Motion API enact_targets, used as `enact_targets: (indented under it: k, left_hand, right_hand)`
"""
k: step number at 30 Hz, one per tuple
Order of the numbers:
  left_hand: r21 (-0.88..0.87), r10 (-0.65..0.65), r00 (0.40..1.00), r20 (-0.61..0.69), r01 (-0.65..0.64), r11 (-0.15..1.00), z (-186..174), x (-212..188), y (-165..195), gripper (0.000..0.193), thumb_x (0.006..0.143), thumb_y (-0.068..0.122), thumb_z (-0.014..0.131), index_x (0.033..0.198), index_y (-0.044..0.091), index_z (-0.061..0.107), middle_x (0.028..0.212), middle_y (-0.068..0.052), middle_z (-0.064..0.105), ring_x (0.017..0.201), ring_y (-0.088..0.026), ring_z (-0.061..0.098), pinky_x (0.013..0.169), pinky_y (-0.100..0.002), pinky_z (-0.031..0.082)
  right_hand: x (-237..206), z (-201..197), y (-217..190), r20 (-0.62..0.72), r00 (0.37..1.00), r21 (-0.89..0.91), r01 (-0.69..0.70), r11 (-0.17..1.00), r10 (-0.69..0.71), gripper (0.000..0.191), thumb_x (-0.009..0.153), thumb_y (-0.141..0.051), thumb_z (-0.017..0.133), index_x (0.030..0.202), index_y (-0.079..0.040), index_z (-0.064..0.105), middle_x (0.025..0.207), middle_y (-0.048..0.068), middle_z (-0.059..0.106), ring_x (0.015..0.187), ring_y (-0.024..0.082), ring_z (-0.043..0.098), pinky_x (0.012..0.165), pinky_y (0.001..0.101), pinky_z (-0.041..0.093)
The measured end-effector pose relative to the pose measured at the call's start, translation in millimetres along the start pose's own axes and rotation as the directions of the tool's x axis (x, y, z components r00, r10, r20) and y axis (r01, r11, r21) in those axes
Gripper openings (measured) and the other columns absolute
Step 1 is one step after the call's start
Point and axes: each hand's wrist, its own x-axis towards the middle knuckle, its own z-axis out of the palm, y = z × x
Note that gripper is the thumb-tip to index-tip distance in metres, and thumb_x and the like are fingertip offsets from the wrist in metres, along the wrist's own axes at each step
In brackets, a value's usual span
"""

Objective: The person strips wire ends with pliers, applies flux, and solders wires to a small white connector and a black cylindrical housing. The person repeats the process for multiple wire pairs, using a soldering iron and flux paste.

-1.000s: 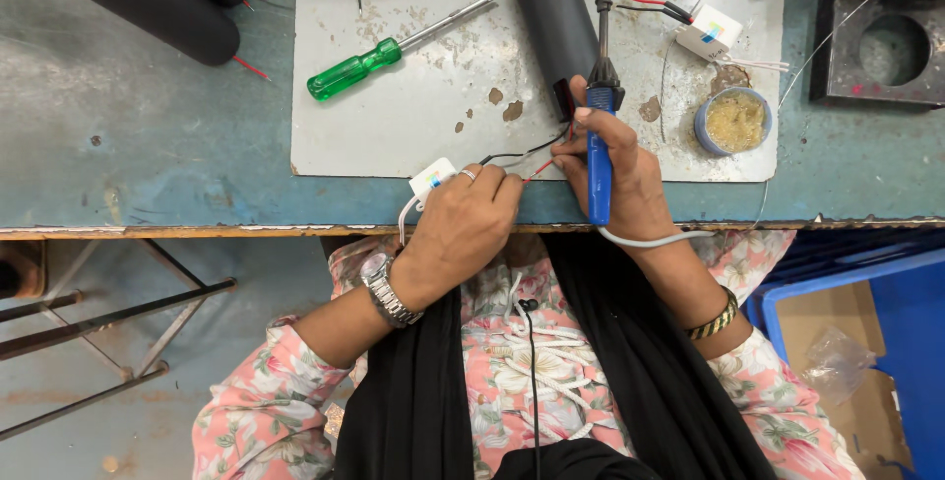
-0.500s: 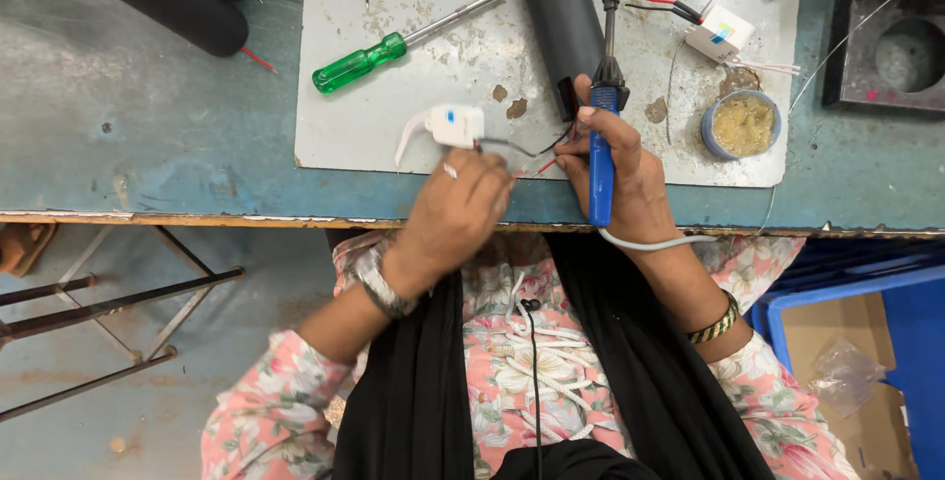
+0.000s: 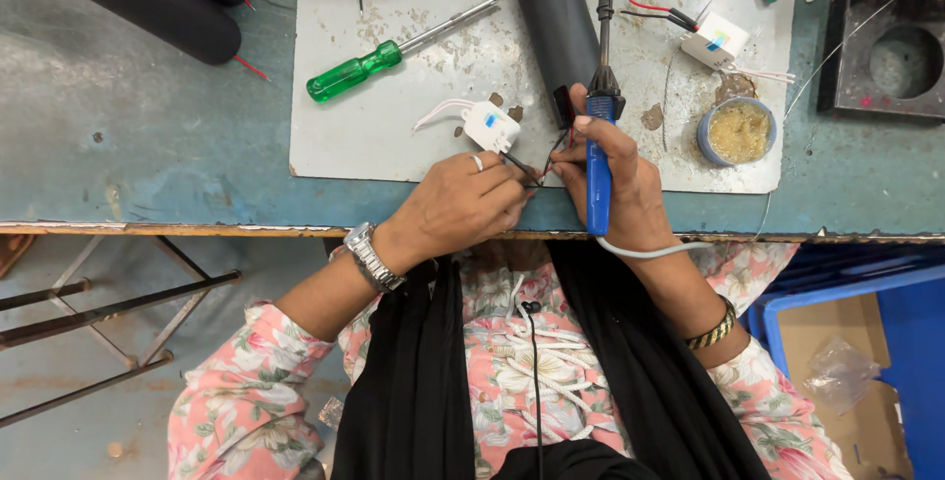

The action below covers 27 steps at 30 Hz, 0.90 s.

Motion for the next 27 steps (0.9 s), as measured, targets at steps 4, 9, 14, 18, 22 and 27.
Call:
enact_targets:
  k: [4,9,14,18,22,27]
  left_hand:
    - [-0.056,-0.028,0.998,0.056,0.031,0.998,1,3,-7,0.017,0.086,0.012,0.076,0.084,0.009,0.059,0.088,-0.002,0.066,0.084,-0.021,0.064,0.064,-0.037,0.053]
    - [-0.18,-0.066,0.992,0.109,0.085,0.98,-2,8,-14,0.014,0.084,0.011,0.073,0.087,0.009,0.06,0.088,-0.003,0.067,0.084,-0.024,0.064,0.065,-0.039,0.053]
    - [-0.262,-0.08,0.992,0.099,0.103,0.96,-5,7,-16,0.014,0.085,0.011,0.071,0.088,0.008,0.058,0.09,-0.004,0.065,0.087,-0.025,0.066,0.072,-0.04,0.055]
    - [-0.263,-0.071,0.99,0.12,0.1,0.96,-7,6,-15,0.014,0.087,0.011,0.072,0.09,0.007,0.059,0.091,-0.007,0.066,0.082,-0.025,0.066,0.07,-0.04,0.054]
    - [-0.297,-0.051,0.99,0.129,0.088,0.951,-7,8,-14,0.009,0.088,0.013,0.07,0.093,0.009,0.063,0.092,-0.003,0.07,0.081,-0.023,0.068,0.069,-0.039,0.054]
    - [-0.279,-0.068,0.979,0.194,0.121,0.953,-5,15,-15,0.01,0.089,0.016,0.07,0.097,0.011,0.067,0.084,-0.005,0.067,0.076,-0.024,0.066,0.066,-0.041,0.053]
  right_hand:
    - [0,1,0,-0.011,1.0,-0.004,-0.004,1.0,0.003,0.066,0.092,0.011,0.075,0.137,-0.009,0.032,0.15,0.029,0.055,0.096,0.023,0.078,0.081,0.0314,0.064]
    - [0,0,-2,-0.002,1.0,-0.02,-0.011,1.0,0.011,0.065,0.093,0.008,0.076,0.14,-0.009,0.033,0.109,0.015,0.075,0.093,0.025,0.078,0.081,0.0347,0.062]
    - [2,-2,-5,-0.012,1.0,-0.044,-0.001,0.999,0.0,0.064,0.094,0.007,0.076,0.139,-0.008,0.033,0.099,0.012,0.075,0.092,0.026,0.078,0.08,0.0352,0.061]
    - [3,-2,-6,-0.008,1.0,-0.045,-0.003,0.999,0.003,0.064,0.094,0.007,0.076,0.139,-0.008,0.033,0.101,0.014,0.075,0.091,0.026,0.078,0.079,0.0349,0.061]
    - [2,-3,-5,0.002,1.0,-0.043,-0.014,0.999,0.014,0.064,0.093,0.008,0.076,0.138,-0.008,0.033,0.102,0.014,0.076,0.092,0.027,0.078,0.079,0.0351,0.061]
    - [2,-2,-3,-0.009,1.0,-0.047,-0.025,0.999,0.024,0.067,0.092,0.009,0.077,0.139,-0.009,0.033,0.103,0.013,0.076,0.093,0.026,0.077,0.081,0.0356,0.061]
